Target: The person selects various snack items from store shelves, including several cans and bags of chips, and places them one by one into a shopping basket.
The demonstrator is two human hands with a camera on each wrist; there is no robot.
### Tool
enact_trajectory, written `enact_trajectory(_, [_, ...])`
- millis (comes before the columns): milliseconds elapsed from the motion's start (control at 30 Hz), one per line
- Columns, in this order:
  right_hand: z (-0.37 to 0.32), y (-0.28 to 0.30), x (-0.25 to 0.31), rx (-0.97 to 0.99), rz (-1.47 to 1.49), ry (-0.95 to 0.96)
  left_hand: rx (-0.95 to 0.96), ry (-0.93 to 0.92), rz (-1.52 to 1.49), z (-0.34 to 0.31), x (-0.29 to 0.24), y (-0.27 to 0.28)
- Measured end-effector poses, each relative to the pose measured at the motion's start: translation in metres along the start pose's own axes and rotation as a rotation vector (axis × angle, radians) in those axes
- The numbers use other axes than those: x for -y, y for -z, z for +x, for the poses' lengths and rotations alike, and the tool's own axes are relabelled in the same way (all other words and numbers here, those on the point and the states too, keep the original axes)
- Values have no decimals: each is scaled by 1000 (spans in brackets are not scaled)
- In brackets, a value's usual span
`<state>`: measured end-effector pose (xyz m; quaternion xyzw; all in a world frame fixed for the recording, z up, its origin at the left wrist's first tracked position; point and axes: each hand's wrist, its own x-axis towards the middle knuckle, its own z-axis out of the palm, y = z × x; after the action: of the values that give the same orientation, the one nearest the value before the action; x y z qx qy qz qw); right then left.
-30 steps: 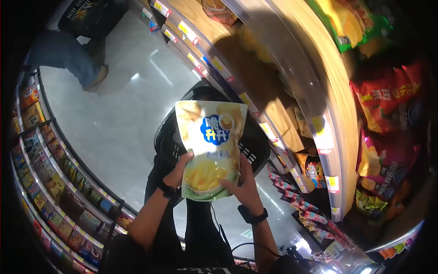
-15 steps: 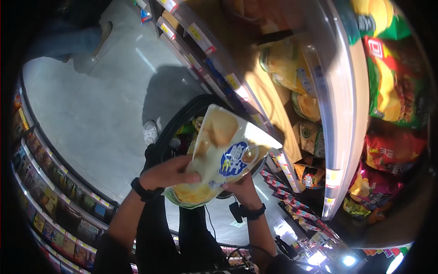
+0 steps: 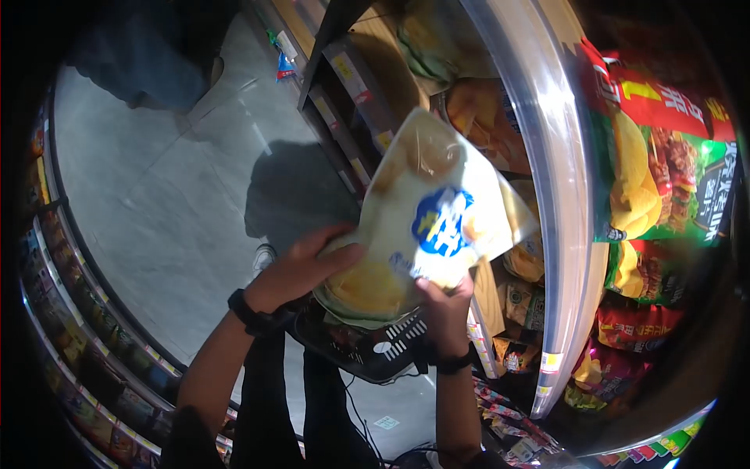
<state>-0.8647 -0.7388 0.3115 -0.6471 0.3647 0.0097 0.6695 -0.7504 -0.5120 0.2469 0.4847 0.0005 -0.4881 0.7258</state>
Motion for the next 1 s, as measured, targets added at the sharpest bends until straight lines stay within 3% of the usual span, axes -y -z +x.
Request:
enact_trajectory(67, [18, -10, 3, 66, 122, 161, 15, -44, -76, -4, -2, 9])
enact_trajectory(133, [22, -28, 11, 28, 174, 149, 72, -72, -108, -13, -16, 16])
enact_trajectory(333, [26, -46, 3, 98, 55, 250, -80, -193, -21, -30, -8, 28])
enact_trajectory(500, [17, -52, 10, 94, 54, 180, -195, -181, 143, -37, -17, 31])
enact_trajectory(833, [-20, 3, -3, 27, 96, 119, -157, -149, 184, -34, 18, -22])
enact_trajectory(933, [-32, 29, -8, -58, 83, 93, -162, -252, 220, -26, 33, -51])
enact_trajectory(1000, [-39, 45, -12, -96, 173, 105, -186, -216, 38, -13, 47, -55])
